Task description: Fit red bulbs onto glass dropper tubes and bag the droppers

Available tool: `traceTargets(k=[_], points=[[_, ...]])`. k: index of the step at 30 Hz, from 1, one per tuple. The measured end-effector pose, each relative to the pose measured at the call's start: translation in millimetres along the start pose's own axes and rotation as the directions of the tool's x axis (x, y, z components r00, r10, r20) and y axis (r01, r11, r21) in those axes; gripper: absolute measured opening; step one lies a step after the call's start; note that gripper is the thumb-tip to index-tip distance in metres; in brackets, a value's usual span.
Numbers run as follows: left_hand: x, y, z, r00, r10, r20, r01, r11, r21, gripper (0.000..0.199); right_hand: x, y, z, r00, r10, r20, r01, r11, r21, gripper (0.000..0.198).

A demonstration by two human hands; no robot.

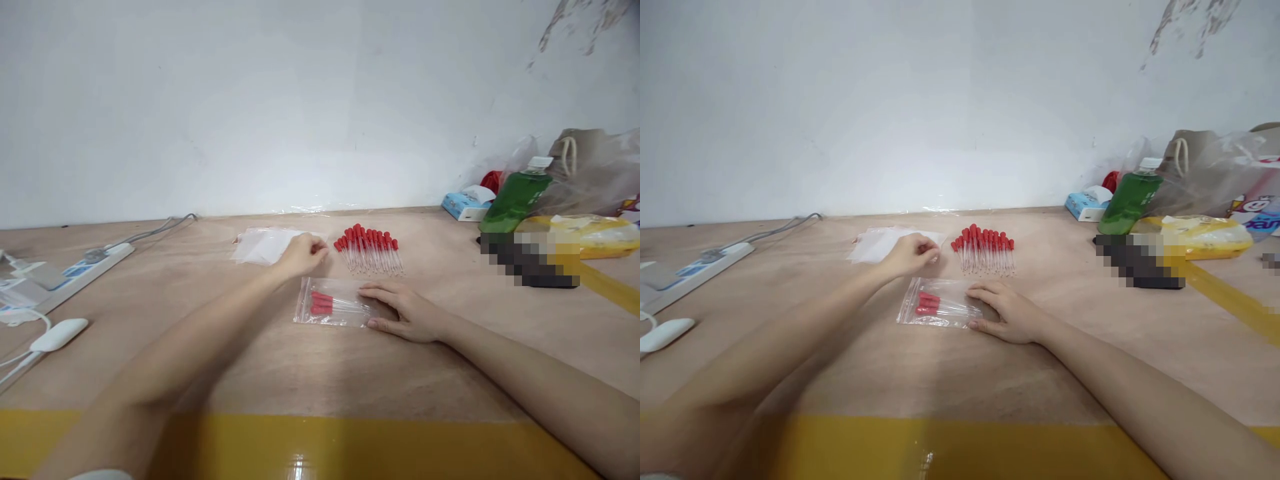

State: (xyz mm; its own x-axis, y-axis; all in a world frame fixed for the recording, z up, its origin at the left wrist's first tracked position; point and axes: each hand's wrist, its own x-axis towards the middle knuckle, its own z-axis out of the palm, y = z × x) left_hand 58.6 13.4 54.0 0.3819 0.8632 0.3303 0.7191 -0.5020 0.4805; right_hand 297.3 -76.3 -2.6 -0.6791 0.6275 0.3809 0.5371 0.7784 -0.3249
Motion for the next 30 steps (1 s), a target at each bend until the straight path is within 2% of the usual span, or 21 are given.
traceTargets(k=[4,8,14,18,21,24,25,27,30], points=[[58,9,33,0.998,-0.062,-0.015,0.062,0.998,-0.027,0.032,0,0,0,1.0,0.008,0.005,-0.008,1.0,0.001,0.051],[93,15,54,0.997,-0.07,-0.028,0.067,0.993,-0.102,0.038,0,0,1,1.0,0.015,0.009,-0.015,1.0,0.013,0.052],[105,22,71,0.986,-0.152,-0.068,0.132,0.961,-0.244,0.016,1,-1,0,1.0,0.008,0.013,-0.008,1.0,0.017,0.051],[105,22,71,0.969,-0.231,-0.088,0.181,0.908,-0.378,0.012,1,-1,0,1.0,-0.005,0.013,0.005,1.0,0.009,0.051],[99,23,56,0.973,-0.224,-0.055,0.17,0.858,-0.484,0.009,1,-2,-1,1.0,0.004,0.016,-0.004,1.0,0.003,0.052],[78,19,29,0.978,-0.2,-0.067,0.124,0.804,-0.582,0.011,0,-2,-1,1.0,0.017,0.024,-0.017,1.0,-0.003,0.052],[66,15,19,0.976,-0.196,-0.092,0.098,0.78,-0.618,0.013,0,-1,0,1.0,0.019,0.025,-0.019,1.0,-0.005,0.052],[33,2,-2,0.949,-0.231,-0.216,-0.019,0.639,-0.769,0.016,0,0,0,1.0,0.015,0.027,-0.015,1.0,-0.008,0.051],[-26,-25,-27,0.878,-0.324,-0.351,-0.1,0.594,-0.798,0.021,-1,2,1,1.0,0.001,0.014,-0.001,1.0,-0.003,0.051]])
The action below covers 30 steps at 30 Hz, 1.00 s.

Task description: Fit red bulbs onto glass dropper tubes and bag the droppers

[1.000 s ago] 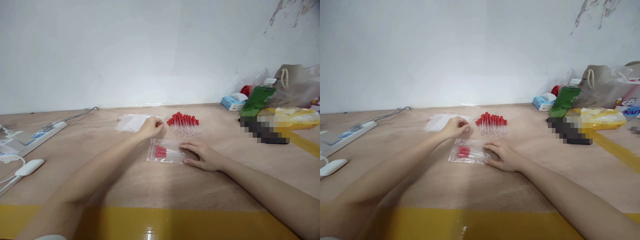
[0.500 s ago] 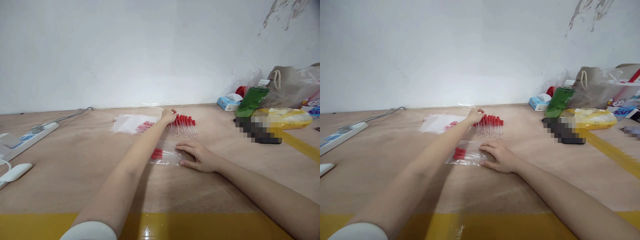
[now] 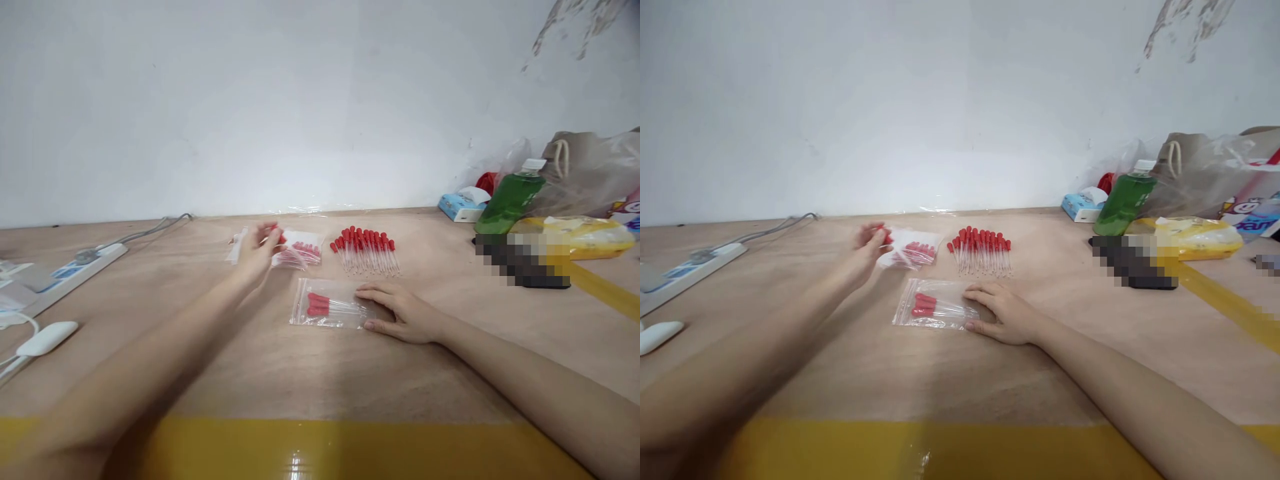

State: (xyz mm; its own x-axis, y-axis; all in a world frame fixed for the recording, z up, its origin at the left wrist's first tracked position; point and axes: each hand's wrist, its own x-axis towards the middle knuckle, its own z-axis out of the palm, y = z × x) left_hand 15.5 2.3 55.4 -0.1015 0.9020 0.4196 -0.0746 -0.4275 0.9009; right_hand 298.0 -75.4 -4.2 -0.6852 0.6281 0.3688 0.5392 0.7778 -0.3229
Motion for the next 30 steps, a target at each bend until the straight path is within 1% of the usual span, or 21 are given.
traceTargets(k=[2,3,4,6,10,14,18,22,25,30], points=[[-23,2,-33,0.996,-0.033,-0.084,0.035,0.999,0.029,0.024,0,0,0,1.0,-0.004,-0.007,0.004,1.0,0.004,0.05],[-32,2,-45,0.99,-0.054,-0.131,0.061,0.997,0.045,0.024,0,0,0,1.0,-0.002,-0.007,0.002,1.0,0.004,0.05],[-40,1,-53,0.983,-0.081,-0.167,0.09,0.995,0.049,0.024,0,0,0,1.0,0.002,-0.005,-0.002,1.0,0.002,0.05],[-49,-1,-60,0.968,-0.124,-0.217,0.134,0.991,0.029,0.023,0,-1,0,1.0,0.011,-0.003,-0.011,1.0,-0.001,0.051],[-52,-8,-51,0.949,-0.202,-0.242,0.195,0.979,-0.052,0.02,0,-1,0,1.0,0.001,-0.013,-0.001,1.0,0.01,0.05],[-49,-17,-39,0.932,-0.258,-0.256,0.248,0.966,-0.071,0.02,0,0,1,1.0,0.005,-0.018,-0.005,1.0,0.018,0.05],[-50,-23,-28,0.923,-0.305,-0.232,0.29,0.952,-0.098,0.018,0,0,0,1.0,0.011,-0.009,-0.011,1.0,0.005,0.051],[-51,-24,-21,0.925,-0.299,-0.234,0.285,0.954,-0.092,0.02,0,-1,-1,1.0,-0.005,-0.023,0.006,1.0,0.021,0.05],[-52,-24,-22,0.928,-0.282,-0.243,0.271,0.959,-0.077,0.025,1,-1,-1,1.0,-0.011,-0.023,0.012,1.0,0.016,0.049],[-56,-22,-20,0.932,-0.288,-0.221,0.276,0.958,-0.084,0.026,0,-2,-1,1.0,-0.004,-0.008,0.004,1.0,0.005,0.049]])
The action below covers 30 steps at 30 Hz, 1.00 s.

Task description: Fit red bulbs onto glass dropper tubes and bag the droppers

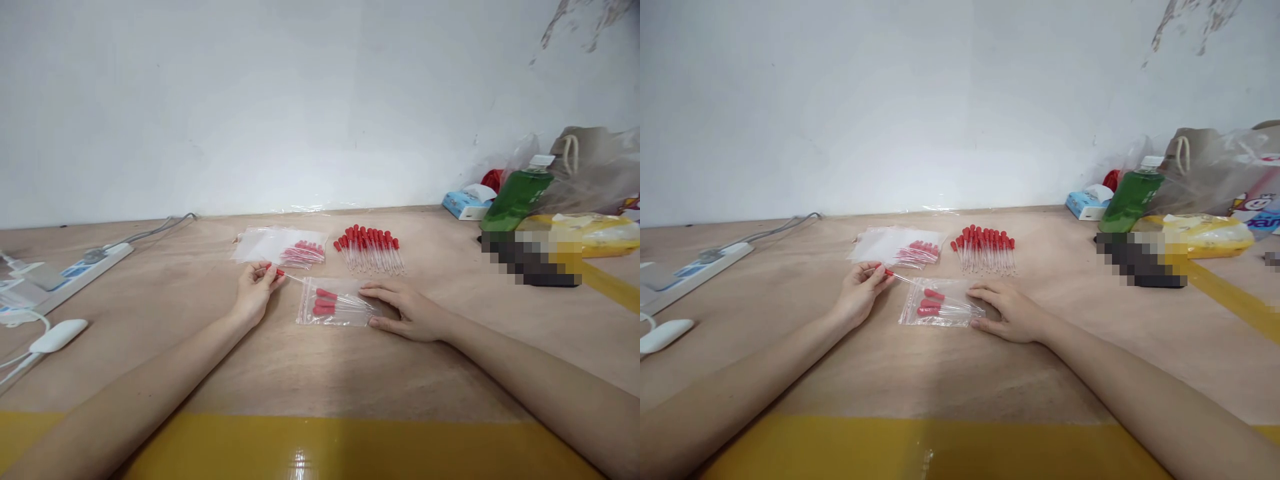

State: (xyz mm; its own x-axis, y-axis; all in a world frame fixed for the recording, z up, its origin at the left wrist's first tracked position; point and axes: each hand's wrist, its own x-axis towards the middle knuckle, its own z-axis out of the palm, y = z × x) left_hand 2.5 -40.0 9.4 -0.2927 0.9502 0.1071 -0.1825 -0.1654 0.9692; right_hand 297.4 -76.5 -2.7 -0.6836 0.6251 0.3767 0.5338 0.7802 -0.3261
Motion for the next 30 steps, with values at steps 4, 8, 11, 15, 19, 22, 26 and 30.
traceTargets(k=[4,8,11,15,19,22,26,30], points=[[-10,0,6,0.996,-0.006,0.086,0.005,1.0,0.014,0.031,0,0,0,1.0,0.012,0.003,-0.012,1.0,-0.004,0.05],[-17,1,5,0.98,0.013,0.201,-0.05,0.983,0.179,0.038,0,1,0,1.0,0.018,0.013,-0.017,1.0,-0.008,0.05],[-19,3,2,0.951,-0.028,0.308,-0.069,0.952,0.298,0.036,0,1,0,1.0,0.014,0.022,-0.014,1.0,0.0,0.05],[-20,5,5,0.914,-0.125,0.386,-0.021,0.936,0.352,0.035,0,2,1,1.0,0.011,0.018,-0.011,1.0,-0.001,0.05],[-22,2,15,0.925,-0.118,0.36,-0.004,0.947,0.322,0.038,0,2,1,1.0,-0.018,-0.012,0.018,1.0,-0.007,0.051],[-24,0,21,0.93,-0.109,0.35,-0.015,0.943,0.333,0.037,1,3,2,0.998,-0.059,-0.027,0.059,0.998,0.001,0.052],[-24,3,21,0.879,-0.205,0.43,0.011,0.911,0.412,0.03,1,4,2,0.998,-0.06,-0.02,0.06,0.998,0.009,0.052],[-23,9,17,0.826,-0.294,0.48,0.036,0.878,0.477,0.02,1,4,2,0.998,-0.055,-0.021,0.055,0.998,0.0,0.052]])
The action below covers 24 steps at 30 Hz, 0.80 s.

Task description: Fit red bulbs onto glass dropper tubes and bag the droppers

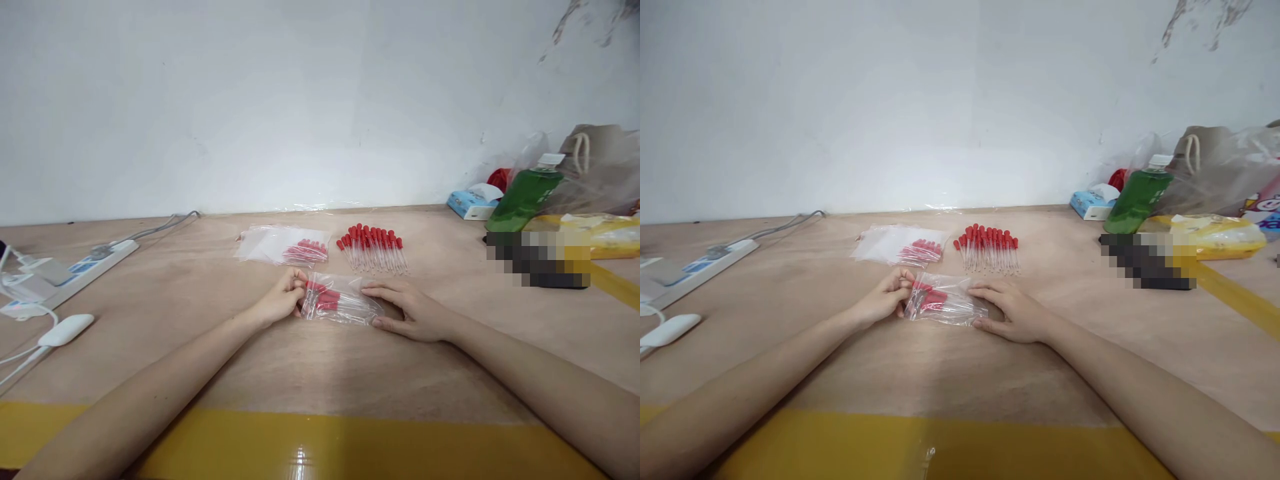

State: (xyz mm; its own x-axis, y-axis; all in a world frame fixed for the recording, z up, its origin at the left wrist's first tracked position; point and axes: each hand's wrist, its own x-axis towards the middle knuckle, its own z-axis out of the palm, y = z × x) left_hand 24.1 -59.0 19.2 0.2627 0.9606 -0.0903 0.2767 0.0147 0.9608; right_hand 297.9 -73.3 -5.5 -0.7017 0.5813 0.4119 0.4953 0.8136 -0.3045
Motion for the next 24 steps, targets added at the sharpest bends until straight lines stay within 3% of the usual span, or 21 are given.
traceTargets(k=[4,10,15,24], points=[[-0.1,-1.3,-0.7,0.998,0.016,0.056,-0.016,1.0,-0.014,0.016,-0.2,-1.1,-0.1,1.0,0.012,-0.006,-0.013,1.0,-0.014,0.052],[3.4,-6.5,4.6,0.996,0.042,-0.073,-0.033,0.992,0.122,0.011,-0.9,-3.9,-1.1,0.998,0.06,-0.029,-0.06,0.998,0.012,0.053],[3.3,-6.7,0.8,0.995,0.006,-0.101,0.007,0.992,0.126,0.01,-0.8,-6.4,-3.9,0.994,0.101,-0.042,-0.098,0.992,0.077,0.038],[-1.7,-4.2,-3.3,0.997,-0.003,0.072,-0.003,0.996,0.091,0.027,-3.3,-3.7,0.7,0.993,0.11,-0.043,-0.111,0.994,-0.011,0.045]])
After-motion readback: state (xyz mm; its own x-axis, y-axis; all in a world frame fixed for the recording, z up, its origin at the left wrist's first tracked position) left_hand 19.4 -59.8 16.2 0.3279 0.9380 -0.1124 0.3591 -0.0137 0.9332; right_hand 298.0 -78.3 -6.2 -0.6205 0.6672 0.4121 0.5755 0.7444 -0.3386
